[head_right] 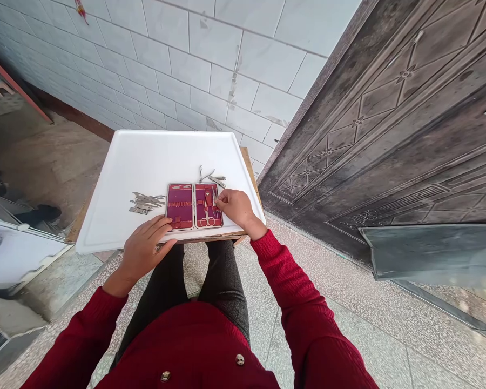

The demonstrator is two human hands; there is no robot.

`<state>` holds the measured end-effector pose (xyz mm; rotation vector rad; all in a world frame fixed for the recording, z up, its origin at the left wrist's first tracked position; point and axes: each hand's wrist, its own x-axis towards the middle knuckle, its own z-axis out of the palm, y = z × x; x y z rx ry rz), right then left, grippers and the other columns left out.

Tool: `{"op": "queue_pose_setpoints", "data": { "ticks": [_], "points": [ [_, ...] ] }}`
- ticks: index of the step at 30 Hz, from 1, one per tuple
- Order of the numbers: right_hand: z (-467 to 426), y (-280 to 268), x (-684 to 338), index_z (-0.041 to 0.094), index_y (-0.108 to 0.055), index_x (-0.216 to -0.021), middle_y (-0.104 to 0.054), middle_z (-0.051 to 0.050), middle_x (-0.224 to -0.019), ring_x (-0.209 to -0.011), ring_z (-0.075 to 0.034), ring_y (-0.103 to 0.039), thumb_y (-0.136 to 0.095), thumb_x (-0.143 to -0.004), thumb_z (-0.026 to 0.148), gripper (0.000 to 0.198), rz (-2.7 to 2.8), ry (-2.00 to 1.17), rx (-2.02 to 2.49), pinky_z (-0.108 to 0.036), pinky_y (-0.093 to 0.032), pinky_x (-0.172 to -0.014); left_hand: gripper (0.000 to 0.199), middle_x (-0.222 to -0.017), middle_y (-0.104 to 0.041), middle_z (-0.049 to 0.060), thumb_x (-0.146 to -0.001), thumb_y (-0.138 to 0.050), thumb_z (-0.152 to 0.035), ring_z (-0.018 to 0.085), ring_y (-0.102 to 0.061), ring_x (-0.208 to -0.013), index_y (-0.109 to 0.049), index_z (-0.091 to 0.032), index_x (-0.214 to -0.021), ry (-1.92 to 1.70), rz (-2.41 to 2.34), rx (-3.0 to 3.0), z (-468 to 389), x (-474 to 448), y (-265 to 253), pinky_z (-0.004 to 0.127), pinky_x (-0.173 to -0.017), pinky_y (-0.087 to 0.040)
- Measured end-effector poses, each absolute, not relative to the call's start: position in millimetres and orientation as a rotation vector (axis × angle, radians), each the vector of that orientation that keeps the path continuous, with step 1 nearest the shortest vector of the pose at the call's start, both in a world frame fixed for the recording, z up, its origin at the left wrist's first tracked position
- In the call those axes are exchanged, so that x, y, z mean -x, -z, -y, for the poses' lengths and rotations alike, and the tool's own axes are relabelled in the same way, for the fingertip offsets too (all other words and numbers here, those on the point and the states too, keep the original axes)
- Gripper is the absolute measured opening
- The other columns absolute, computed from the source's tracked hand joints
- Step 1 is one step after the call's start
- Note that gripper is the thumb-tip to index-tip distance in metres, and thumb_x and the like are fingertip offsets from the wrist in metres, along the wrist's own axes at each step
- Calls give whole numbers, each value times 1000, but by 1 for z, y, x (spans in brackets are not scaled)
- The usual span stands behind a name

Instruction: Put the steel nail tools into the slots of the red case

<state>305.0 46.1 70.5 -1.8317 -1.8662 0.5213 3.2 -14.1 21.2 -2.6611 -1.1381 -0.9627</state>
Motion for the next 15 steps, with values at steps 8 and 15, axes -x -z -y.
{"op": "queue_pose_setpoints", "data": {
  "ticks": [8, 15],
  "points": [
    [-16, -76, -294, 20, -74, -77, -72, 0, -72, -67, -14, -62, -72, -90, 26, 14, 1915, -641, 1862, -26, -37, -64, 22, -128, -75, 11, -104, -60, -34, 31, -67, -128, -69, -19, -116, 950, 1124, 2638, 14, -4, -20, 46, -105, -55],
    [-1, -87, -277, 20, -75, -94, -77, -1, -83, -78, -17, -67, -68, -92, 21, 8, 2099, -570, 2020, -27, -37, -69, 21, -127, -76, 11, -103, -60, -33, 31, -67, -128, -70, -19, -117, 969, 1135, 2658, 13, -4, -19, 45, -107, -54]
  ]
}}
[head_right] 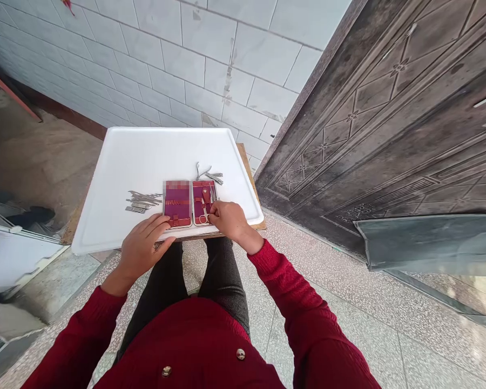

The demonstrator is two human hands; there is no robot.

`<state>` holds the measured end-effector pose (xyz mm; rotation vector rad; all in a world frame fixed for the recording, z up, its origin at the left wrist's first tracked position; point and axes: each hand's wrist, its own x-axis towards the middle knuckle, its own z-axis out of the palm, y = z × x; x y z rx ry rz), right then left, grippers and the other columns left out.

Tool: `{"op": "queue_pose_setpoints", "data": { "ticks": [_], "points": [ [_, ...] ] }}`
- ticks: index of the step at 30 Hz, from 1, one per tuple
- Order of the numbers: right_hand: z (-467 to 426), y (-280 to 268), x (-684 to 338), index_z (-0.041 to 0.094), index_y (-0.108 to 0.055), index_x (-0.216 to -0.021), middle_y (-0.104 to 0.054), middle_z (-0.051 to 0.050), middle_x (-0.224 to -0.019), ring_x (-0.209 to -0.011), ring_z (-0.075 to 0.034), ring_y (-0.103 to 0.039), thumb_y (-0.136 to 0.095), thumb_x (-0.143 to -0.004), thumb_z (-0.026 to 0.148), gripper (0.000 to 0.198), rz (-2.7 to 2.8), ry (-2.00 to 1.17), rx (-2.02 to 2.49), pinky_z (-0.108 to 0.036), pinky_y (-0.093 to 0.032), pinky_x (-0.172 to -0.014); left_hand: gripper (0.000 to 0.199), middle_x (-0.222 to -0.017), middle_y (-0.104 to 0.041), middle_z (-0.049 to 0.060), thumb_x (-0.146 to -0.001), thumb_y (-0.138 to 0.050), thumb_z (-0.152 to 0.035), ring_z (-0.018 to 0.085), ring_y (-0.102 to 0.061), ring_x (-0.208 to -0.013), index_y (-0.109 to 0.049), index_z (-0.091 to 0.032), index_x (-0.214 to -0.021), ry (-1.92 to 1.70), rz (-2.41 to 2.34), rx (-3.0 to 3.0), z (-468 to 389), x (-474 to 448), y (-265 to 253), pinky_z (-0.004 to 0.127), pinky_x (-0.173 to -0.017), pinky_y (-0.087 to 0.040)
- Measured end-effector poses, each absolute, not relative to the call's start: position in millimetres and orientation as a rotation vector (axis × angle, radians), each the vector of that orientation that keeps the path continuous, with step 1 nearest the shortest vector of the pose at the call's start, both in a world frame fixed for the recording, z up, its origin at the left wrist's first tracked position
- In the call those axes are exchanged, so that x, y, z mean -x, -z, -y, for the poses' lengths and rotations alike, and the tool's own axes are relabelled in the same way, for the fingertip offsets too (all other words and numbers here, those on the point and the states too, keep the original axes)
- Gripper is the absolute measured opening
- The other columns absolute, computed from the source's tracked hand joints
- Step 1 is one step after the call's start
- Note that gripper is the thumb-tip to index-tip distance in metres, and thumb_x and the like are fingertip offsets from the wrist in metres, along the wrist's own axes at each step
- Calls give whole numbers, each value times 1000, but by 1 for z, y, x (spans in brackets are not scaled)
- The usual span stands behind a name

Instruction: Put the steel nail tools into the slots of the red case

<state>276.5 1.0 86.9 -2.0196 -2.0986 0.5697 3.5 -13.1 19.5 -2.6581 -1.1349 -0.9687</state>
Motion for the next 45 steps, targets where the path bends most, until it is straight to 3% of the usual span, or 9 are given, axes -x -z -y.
{"op": "queue_pose_setpoints", "data": {
  "ticks": [5, 11, 14, 17, 22, 26, 36, 45],
  "points": [
    [-10, -101, -271, 18, -74, -107, -79, -5, -95, -87, -20, -70, -61, -97, 20, 17, 2371, -499, 2071, -28, -36, -71, 21, -126, -76, 12, -103, -61, -32, 31, -67, -127, -69, -18, -116, 977, 1103, 2633, 13, -3, -17, 45, -106, -54],
    [-28, -113, -268, 15, -78, -99, -80, -13, -99, -88, -24, -71, -62, -93, 17, 17, 2725, -404, 1960, -31, -34, -67, 22, -127, -76, 11, -103, -60, -33, 31, -67, -128, -70, -20, -118, 984, 1138, 2663, 13, -3, -17, 46, -107, -55],
    [-43, -115, -275, 18, -76, -75, -76, -6, -77, -74, -20, -67, -71, -81, 13, 9, 2722, -622, 1842, -30, -34, -63, 23, -128, -75, 11, -103, -59, -33, 31, -66, -129, -70, -21, -119, 996, 1156, 2682, 13, -3, -18, 47, -107, -54],
    [-54, -114, -282, 19, -67, -57, -66, 0, -58, -59, -15, -59, -67, -74, 7, 21, 2665, -936, 1717, -28, -35, -59, 24, -129, -75, 11, -102, -59, -33, 31, -65, -131, -70, -21, -120, 997, 1167, 2698, 13, -3, -17, 48, -108, -54],
    [-46, -111, -291, 18, -63, -59, -57, 6, -49, -49, -10, -54, -60, -71, 6, 17, 2502, -1442, 1553, -22, -38, -54, 22, -128, -75, 11, -103, -59, -33, 31, -66, -130, -69, -21, -119, 977, 1154, 2675, 13, -3, -18, 47, -107, -55],
    [-42, -112, -308, 18, -62, -64, -56, 7, -52, -49, -9, -54, -60, -73, 10, 13, 2275, -1596, 1554, -20, -39, -50, 22, -127, -75, 11, -103, -59, -33, 31, -66, -129, -68, -21, -119, 956, 1134, 2662, 13, -2, -18, 47, -106, -55],
    [-99, -99, -356, 17, -62, -59, -59, 2, -51, -46, -9, -51, -68, -73, 7, 18, 1983, -1215, 1914, -23, -41, -50, 21, -128, -75, 11, -103, -61, -31, 31, -67, -128, -67, -20, -120, 942, 1128, 2657, 14, -2, -19, 48, -106, -56],
    [-110, -74, -336, 18, -63, -61, -61, 4, -51, -48, -9, -54, -66, -86, 20, 24, 1877, -835, 1907, -23, -42, -59, 22, -127, -76, 10, -102, -60, -30, 31, -67, -128, -66, -22, -122, 975, 1120, 2662, 13, -1, -19, 48, -106, -57]
  ]
}}
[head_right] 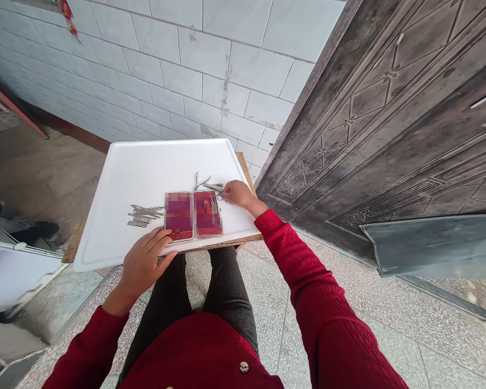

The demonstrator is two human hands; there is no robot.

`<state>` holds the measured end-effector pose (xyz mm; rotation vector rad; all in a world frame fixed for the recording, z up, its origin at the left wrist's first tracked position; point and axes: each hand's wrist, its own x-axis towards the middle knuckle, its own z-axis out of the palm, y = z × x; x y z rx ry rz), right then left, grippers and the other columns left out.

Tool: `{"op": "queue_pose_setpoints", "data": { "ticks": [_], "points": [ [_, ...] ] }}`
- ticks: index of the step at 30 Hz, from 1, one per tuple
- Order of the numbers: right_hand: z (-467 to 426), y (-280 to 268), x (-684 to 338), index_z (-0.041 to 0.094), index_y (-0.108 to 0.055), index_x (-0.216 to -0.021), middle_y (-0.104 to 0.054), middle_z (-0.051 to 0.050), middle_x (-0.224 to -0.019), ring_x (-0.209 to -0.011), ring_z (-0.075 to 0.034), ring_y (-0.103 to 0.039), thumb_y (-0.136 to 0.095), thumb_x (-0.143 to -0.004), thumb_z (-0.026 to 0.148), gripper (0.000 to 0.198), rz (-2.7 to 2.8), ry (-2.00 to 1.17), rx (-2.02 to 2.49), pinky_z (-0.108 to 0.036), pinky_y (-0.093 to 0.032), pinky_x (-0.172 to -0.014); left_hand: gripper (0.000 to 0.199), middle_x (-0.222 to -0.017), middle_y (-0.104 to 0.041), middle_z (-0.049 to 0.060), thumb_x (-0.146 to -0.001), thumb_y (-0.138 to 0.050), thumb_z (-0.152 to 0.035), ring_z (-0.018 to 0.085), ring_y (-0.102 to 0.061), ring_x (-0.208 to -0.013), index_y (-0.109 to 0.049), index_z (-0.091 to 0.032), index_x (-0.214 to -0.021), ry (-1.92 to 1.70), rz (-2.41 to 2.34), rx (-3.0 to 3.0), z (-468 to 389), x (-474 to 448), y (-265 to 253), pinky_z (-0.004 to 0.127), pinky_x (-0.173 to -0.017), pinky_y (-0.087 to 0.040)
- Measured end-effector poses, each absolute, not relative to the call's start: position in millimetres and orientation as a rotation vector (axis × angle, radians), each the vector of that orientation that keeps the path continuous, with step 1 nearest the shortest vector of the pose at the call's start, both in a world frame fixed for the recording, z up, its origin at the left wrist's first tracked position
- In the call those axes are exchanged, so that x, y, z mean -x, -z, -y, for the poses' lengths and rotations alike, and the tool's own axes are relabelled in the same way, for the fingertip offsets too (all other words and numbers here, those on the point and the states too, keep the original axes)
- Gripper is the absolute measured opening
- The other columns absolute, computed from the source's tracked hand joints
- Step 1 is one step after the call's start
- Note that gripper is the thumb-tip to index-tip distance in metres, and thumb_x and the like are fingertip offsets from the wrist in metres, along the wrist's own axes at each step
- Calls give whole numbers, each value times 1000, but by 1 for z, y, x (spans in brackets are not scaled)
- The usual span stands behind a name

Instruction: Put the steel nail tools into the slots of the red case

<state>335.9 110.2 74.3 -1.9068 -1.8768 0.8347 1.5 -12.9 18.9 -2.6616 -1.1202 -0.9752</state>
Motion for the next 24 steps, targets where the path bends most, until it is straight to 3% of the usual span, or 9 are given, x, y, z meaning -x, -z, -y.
{"op": "queue_pose_setpoints", "data": {
  "ticks": [10, 15, 24],
  "points": [
    [-144, -73, -321, 17, -68, -71, -67, 0, -59, -54, -12, -55, -68, -86, 17, 15, 1814, -628, 1991, -24, -41, -59, 23, -128, -75, 11, -102, -61, -30, 32, -68, -127, -66, -21, -123, 973, 1130, 2662, 14, -1, -19, 48, -106, -56],
    [-129, -79, -315, 17, -72, -92, -73, -1, -71, -67, -15, -61, -69, -90, 22, 6, 1743, -510, 1998, -25, -41, -65, 26, -128, -75, 12, -101, -61, -29, 32, -68, -128, -66, -21, -125, 978, 1133, 2658, 13, 0, -18, 48, -106, -56],
    [-72, -80, -317, 19, -68, -73, -68, 1, -68, -63, -12, -58, -73, -90, 36, 25, 1927, -715, 1831, -25, -36, -60, 21, -125, -76, 11, -102, -63, -31, 32, -69, -125, -66, -20, -120, 988, 1090, 2618, 11, -2, -17, 47, -104, -57]
  ]
}}
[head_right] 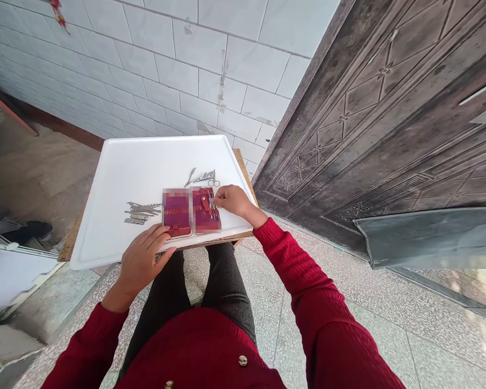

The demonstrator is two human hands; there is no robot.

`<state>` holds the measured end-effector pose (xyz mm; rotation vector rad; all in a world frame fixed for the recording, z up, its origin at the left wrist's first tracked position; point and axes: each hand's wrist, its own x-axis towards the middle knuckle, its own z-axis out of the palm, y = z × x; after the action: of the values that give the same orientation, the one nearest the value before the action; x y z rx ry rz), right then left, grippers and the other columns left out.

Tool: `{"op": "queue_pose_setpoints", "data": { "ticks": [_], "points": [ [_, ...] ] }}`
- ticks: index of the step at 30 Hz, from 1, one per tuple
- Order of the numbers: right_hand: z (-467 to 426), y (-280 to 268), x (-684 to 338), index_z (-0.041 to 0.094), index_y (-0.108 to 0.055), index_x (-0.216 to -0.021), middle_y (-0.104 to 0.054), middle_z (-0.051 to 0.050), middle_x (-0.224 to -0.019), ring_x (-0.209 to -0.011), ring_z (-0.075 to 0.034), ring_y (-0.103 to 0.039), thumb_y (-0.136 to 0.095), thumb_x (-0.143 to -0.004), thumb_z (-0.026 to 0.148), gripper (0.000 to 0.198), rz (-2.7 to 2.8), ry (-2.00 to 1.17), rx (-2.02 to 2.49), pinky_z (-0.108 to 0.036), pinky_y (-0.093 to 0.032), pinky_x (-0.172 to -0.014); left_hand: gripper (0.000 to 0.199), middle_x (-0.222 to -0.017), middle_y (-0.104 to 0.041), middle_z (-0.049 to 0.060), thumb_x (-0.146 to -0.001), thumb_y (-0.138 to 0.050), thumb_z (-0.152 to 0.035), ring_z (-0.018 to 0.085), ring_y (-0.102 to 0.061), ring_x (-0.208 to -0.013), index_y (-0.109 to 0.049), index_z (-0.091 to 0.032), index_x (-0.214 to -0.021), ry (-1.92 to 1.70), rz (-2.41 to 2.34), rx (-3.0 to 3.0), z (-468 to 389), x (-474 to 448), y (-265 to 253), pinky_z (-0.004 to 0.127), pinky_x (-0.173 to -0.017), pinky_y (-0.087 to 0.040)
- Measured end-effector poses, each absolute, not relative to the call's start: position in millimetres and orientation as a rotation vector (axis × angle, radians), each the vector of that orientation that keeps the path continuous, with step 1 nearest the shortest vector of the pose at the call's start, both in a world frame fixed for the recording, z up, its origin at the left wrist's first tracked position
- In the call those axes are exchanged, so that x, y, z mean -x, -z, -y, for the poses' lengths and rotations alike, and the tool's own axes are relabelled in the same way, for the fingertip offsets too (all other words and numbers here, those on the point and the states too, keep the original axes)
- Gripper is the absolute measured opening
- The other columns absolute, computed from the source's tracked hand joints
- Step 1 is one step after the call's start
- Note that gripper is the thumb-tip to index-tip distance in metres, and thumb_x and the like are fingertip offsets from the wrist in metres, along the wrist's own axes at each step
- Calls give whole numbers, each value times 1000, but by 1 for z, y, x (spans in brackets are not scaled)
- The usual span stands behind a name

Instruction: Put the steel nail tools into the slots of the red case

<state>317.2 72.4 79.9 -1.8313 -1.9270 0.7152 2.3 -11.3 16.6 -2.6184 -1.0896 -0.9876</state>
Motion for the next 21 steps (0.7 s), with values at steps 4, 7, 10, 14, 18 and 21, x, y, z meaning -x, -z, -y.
{"op": "queue_pose_setpoints", "data": {
  "ticks": [4, 7, 10, 14, 18, 21],
  "points": [
    [-70, -85, -303, 19, -73, -78, -73, -2, -76, -70, -15, -60, -76, -88, 37, 20, 1983, -515, 1966, -26, -34, -60, 22, -126, -76, 11, -102, -63, -31, 32, -69, -125, -66, -20, -120, 982, 1095, 2627, 11, -3, -16, 47, -104, -56],
    [-76, -87, -297, 19, -72, -71, -73, -3, -72, -69, -16, -62, -72, -89, 29, 20, 1984, -544, 1984, -27, -37, -61, 23, -128, -76, 11, -103, -61, -31, 32, -69, -126, -67, -20, -122, 972, 1114, 2639, 12, -3, -16, 47, -105, -56],
    [-82, -83, -297, 18, -68, -62, -68, -1, -60, -58, -14, -58, -68, -87, 22, 26, 1905, -734, 1935, -26, -40, -61, 23, -128, -76, 11, -103, -61, -31, 32, -69, -126, -68, -20, -121, 974, 1118, 2645, 12, -3, -17, 47, -105, -56],
    [-90, -69, -302, 18, -63, -62, -62, 2, -53, -46, -10, -48, -69, -85, 25, 24, 1621, -1016, 1726, -25, -39, -54, 24, -127, -76, 12, -102, -62, -32, 32, -69, -126, -68, -19, -121, 996, 1107, 2634, 11, -3, -15, 47, -105, -55],
    [-103, -61, -306, 20, -59, -69, -61, 3, -56, -47, -10, -47, -76, -82, 41, 30, 1405, -982, 1484, -23, -39, -51, 23, -126, -76, 12, -102, -63, -32, 32, -69, -125, -68, -18, -120, 1000, 1087, 2612, 11, -3, -14, 46, -104, -56],
    [-114, -65, -310, 21, -58, -68, -61, 3, -57, -49, -10, -48, -72, -86, 39, 29, 1413, -810, 1551, -22, -40, -53, 23, -126, -76, 12, -102, -64, -31, 32, -69, -124, -68, -17, -119, 1001, 1078, 2605, 10, -2, -13, 46, -104, -56]
  ]
}}
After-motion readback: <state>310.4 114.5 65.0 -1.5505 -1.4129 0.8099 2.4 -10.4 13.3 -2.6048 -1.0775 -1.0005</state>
